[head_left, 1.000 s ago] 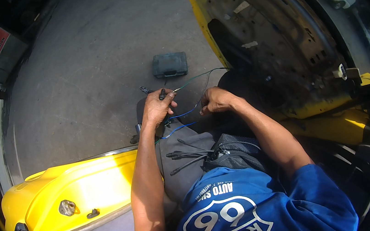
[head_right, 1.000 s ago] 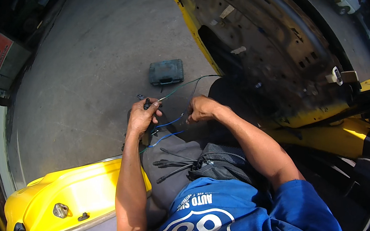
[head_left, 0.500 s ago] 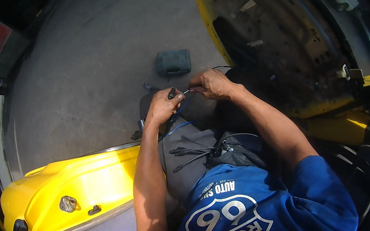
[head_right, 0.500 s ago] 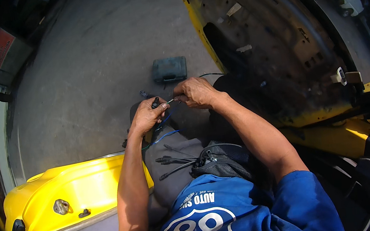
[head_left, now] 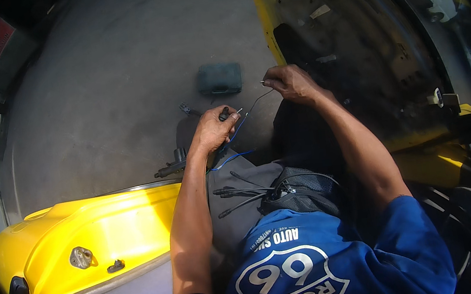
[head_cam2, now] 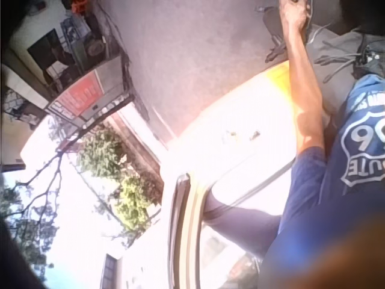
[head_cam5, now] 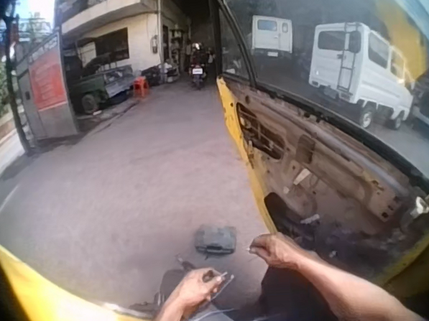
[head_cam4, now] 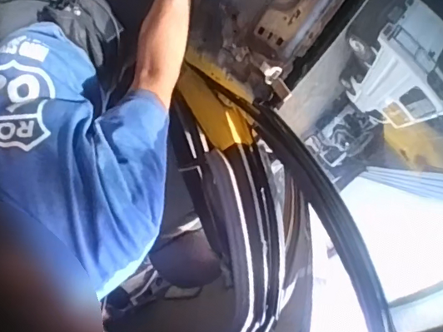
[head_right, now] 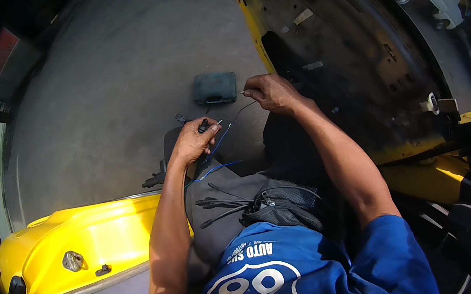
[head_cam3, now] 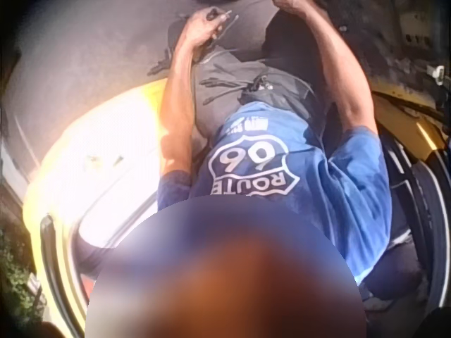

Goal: The person removes the floor mat and carpeting in the passenger footwell to access the wiring. They then route a wire through the door jamb and connect it to a small electronic module, likely part of a car audio or alarm system.

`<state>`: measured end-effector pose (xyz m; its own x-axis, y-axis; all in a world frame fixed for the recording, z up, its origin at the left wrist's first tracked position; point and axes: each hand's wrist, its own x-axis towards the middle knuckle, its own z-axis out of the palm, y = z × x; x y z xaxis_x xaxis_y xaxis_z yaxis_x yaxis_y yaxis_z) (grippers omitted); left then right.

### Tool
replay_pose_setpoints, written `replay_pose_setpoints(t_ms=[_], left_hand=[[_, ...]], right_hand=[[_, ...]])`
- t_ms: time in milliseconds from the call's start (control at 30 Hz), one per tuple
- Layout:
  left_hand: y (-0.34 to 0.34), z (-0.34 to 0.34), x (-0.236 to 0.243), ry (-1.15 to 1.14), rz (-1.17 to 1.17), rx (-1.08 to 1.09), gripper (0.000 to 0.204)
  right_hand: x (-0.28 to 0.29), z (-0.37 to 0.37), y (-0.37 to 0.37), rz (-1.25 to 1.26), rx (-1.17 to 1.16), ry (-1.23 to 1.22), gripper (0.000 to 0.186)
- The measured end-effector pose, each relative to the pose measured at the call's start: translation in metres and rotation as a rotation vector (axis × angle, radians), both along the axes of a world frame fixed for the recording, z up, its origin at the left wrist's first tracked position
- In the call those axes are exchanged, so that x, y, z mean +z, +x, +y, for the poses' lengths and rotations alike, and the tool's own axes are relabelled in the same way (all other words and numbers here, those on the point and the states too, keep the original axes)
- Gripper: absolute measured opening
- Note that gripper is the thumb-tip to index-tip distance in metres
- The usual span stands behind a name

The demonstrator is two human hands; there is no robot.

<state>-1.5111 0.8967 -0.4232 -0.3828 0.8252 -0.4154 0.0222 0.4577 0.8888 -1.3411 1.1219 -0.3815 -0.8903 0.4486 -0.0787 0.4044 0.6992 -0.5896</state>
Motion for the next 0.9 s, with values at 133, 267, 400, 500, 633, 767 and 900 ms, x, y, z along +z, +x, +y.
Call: replay_pose_setpoints(t_ms=[133,267,400,500,633,767,900], left_hand=[[0.013,0.015,-0.019,-0.051,0.293,-0.056,0.034],[0.009,0.021,-0.023,-0.166,0.398,-0.165,0.042],[0.006,0.036,-0.022,-0.494,0.220,-0.272,0.040],[0.012,0.048,-0.026,-0.547,0.405,-0.334,0.035],[0.015,0.056,-0.031,-0.621,0.370,-0.370,0.028],[0.008,0.050,-0.029,-0.547,0.312,-0.342,0.025],[0.000,0.036,-0.025,-0.434,0.107,-0.270,0.023]], right_hand=[[0.000,-0.001,-0.016,-0.038,0.004,-0.008,0.025],[0.001,-0.002,-0.011,-0.151,0.035,-0.009,0.025],[-0.018,-0.005,-0.001,-0.098,0.148,0.020,0.030],[-0.042,-0.013,-0.001,-0.285,0.267,0.025,0.030],[-0.069,-0.033,0.000,-0.174,0.342,-0.131,0.032],[-0.083,-0.046,0.003,-0.253,0.355,-0.251,0.034],[-0.087,-0.049,0.001,-0.144,0.279,-0.300,0.026]])
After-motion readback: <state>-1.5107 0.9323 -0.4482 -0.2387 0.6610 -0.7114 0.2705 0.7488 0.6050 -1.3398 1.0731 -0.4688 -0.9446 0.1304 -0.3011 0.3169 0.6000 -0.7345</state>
